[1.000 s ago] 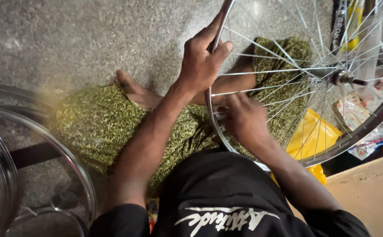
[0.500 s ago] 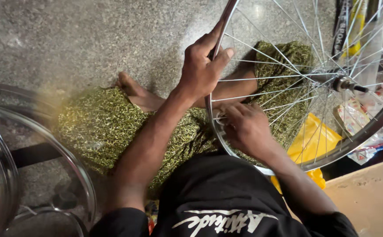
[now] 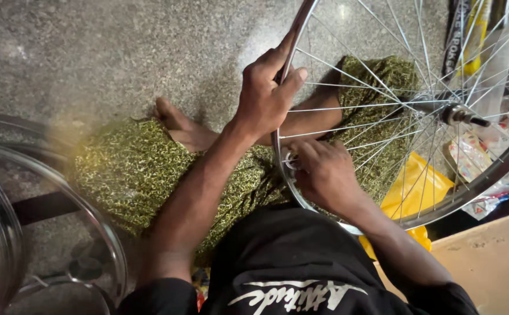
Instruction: The person inserts metal spokes through the holes of a bicycle wheel rim and hub, then attaches and tightens metal spoke nipples by hand.
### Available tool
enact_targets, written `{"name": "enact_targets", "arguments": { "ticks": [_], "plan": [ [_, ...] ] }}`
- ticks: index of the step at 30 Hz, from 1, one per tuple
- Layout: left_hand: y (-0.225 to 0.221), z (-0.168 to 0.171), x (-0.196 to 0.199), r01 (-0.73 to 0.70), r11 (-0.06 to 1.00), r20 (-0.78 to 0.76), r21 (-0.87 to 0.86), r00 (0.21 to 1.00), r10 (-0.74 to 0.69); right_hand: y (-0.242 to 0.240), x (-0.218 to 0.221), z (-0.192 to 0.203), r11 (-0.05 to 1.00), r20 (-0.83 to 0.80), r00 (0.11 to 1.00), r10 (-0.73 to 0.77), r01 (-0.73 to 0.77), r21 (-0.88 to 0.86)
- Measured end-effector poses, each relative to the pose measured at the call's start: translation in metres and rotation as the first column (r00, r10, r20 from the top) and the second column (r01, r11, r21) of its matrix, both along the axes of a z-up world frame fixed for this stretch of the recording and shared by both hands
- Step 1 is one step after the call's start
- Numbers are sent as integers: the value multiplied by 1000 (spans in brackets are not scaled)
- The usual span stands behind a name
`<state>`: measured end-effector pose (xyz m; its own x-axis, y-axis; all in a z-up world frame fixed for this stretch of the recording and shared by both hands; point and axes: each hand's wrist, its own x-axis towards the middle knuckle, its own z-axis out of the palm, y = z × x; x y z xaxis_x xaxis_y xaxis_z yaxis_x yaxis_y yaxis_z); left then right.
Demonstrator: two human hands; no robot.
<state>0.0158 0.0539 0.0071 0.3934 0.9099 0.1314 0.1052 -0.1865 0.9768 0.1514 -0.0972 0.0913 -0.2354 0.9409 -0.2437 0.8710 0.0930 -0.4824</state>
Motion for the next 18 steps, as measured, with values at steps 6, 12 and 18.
{"name": "enact_targets", "arguments": {
  "ticks": [6,12,18],
  "plan": [
    [3,-1,3,4,1000,64,-15,998,-3,1,0,16,893,-131,972,196,-121,434],
    [-6,-9,6,-2,994,60,-110,998,9,3,-4,-2,982,38,999,-37,30,184],
    [-6,-1,-2,-26,998,69,-58,997,30,2,-2,5,997,-143,988,-56,63,40]
  ]
}}
